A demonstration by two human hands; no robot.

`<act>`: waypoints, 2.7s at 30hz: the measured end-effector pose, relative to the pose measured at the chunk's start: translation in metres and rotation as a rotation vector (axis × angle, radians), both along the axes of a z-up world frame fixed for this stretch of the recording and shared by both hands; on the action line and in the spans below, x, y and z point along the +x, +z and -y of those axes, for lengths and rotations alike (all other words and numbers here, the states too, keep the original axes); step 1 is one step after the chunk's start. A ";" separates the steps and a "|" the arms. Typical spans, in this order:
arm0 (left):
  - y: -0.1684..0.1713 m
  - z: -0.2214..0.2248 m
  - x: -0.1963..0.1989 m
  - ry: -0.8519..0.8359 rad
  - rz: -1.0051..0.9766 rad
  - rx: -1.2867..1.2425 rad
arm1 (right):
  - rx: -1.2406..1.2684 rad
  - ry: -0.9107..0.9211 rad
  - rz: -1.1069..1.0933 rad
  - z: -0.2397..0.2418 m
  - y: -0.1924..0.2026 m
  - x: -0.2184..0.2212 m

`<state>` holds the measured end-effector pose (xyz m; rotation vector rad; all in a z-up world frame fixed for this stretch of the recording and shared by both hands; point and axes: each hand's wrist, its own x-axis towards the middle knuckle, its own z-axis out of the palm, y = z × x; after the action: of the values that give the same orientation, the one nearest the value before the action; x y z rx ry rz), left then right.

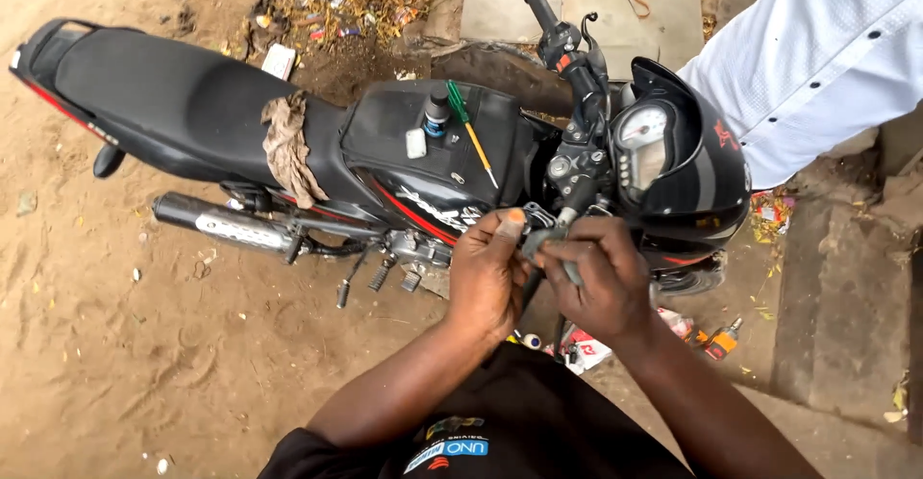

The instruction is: The person works on a motorcycle parked on a dirt lot, using a green-handled screwdriver on the handlebar switch assembly near the ignition. They remove and handle a small component, wipe parts with a rag, and pick up a bottle from the tank bag area.

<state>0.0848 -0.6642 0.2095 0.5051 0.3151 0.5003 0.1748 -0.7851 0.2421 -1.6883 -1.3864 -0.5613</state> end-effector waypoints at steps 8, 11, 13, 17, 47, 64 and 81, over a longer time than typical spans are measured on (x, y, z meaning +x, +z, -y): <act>0.024 0.018 -0.020 -0.017 -0.151 0.878 | -0.261 0.328 -1.051 0.048 0.026 0.023; 0.026 0.016 -0.023 0.025 -0.217 1.217 | -0.253 0.375 -1.157 0.047 0.002 0.015; 0.032 0.010 -0.026 0.077 -0.184 1.326 | -0.210 0.367 -1.165 0.046 -0.014 0.015; 0.026 -0.003 -0.033 -0.020 -0.151 1.324 | -0.109 0.319 -1.232 0.040 -0.031 0.004; -0.188 -0.208 0.082 0.322 -1.113 1.572 | 0.281 -0.421 -1.669 0.197 -0.129 -0.035; -0.004 -0.009 -0.027 0.121 -0.016 1.003 | 0.175 0.290 -0.693 -0.040 0.013 -0.037; -0.145 -0.120 -0.222 0.362 -0.932 0.808 | -0.551 -0.121 -0.218 -0.286 -0.159 0.166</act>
<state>-0.1370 -0.5442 0.0646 1.4871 1.1287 0.7182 0.3404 -0.4995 0.0829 -2.2056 -1.3590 -0.0457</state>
